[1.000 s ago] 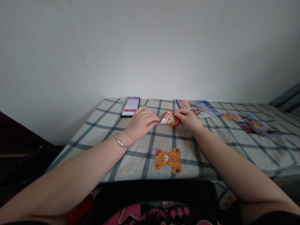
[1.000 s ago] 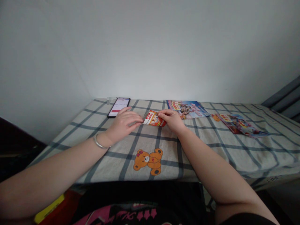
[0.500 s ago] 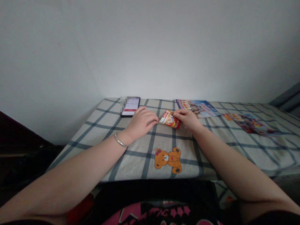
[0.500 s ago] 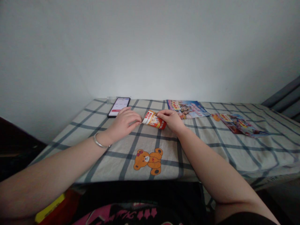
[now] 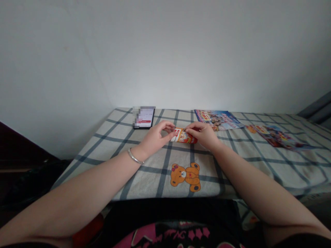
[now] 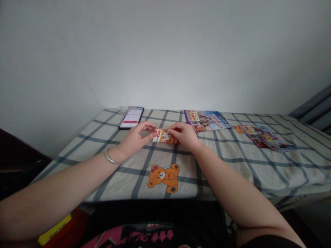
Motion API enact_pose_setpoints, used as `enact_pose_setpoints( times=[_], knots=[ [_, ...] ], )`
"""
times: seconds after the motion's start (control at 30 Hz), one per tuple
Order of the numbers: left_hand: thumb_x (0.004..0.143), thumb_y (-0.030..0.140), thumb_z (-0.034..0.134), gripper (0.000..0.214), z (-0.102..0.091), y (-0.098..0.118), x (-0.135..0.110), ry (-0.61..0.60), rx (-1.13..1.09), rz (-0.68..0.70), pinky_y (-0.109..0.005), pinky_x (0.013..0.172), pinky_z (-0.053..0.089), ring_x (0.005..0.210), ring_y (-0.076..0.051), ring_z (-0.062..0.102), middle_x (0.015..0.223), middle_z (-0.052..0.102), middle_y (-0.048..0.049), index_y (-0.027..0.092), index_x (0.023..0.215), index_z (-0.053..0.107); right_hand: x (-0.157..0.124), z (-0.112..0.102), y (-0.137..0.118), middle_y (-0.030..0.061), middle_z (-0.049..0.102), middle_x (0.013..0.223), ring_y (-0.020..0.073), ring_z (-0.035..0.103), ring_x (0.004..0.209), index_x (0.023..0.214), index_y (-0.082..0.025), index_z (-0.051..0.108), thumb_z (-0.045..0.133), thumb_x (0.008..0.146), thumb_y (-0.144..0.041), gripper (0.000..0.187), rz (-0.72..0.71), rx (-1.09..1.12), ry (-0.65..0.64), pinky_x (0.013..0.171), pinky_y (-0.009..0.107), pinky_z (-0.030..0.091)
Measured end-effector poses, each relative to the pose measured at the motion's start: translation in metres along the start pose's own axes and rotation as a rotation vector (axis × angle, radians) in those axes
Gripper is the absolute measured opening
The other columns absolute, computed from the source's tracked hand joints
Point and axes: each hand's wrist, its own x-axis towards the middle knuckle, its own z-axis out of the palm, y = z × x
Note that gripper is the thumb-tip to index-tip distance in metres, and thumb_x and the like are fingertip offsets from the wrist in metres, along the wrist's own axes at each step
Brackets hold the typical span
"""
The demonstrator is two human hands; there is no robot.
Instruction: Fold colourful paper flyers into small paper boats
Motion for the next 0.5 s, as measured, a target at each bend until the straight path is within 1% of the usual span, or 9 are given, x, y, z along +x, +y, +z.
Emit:
enact_pose_setpoints(
  times=[0.1,0.2,0.37,0.5],
  knots=[
    [0.089,0.024,0.061,0.008,-0.0001,0.0035,-0.0006,-0.022,0.052,-0.002,-0.030,0.078,0.054,0.083,-0.015,0.065,0.090,0.069,-0.0018,0.018,0.094,0.063,-0.0030,0.0041,-0.0070,0.0040,0.073,0.081,0.0175,0.065,0.076,0.076,-0.022,0.075,0.068,0.080,-0.034,0.015,-0.046,-0.095,-0.028,0.074,0.032,0.051],
    [0.089,0.027,0.062,0.009,-0.0013,0.0050,-0.0009,-0.028,0.105,0.000,-0.029,0.074,0.054,0.079,-0.015,0.065,0.085,0.069,-0.0011,0.019,0.089,0.065,-0.0041,0.0063,-0.0105,0.0030,0.073,0.081,0.0170,0.065,0.078,0.076,-0.023,0.075,0.068,0.082,-0.030,0.011,-0.065,-0.152,-0.031,0.076,0.031,0.051],
    [0.091,0.027,0.058,0.012,-0.0027,0.0042,-0.0004,-0.025,0.093,-0.015,-0.027,0.071,0.055,0.079,-0.015,0.066,0.086,0.071,-0.0021,0.018,0.091,0.066,-0.0035,0.0065,-0.0088,0.0026,0.074,0.083,0.0168,0.065,0.078,0.078,-0.024,0.075,0.068,0.082,-0.027,0.009,-0.090,-0.191,-0.043,0.077,0.031,0.051],
    [0.089,0.026,0.059,0.011,-0.0032,0.0009,0.0001,-0.016,0.137,-0.033,-0.026,0.069,0.054,0.075,-0.014,0.066,0.085,0.072,-0.0012,0.018,0.089,0.067,-0.0028,0.0071,-0.0064,0.0033,0.074,0.084,0.0174,0.067,0.079,0.079,-0.023,0.075,0.069,0.082,-0.026,0.007,-0.090,-0.210,-0.065,0.077,0.031,0.051]
  ],
)
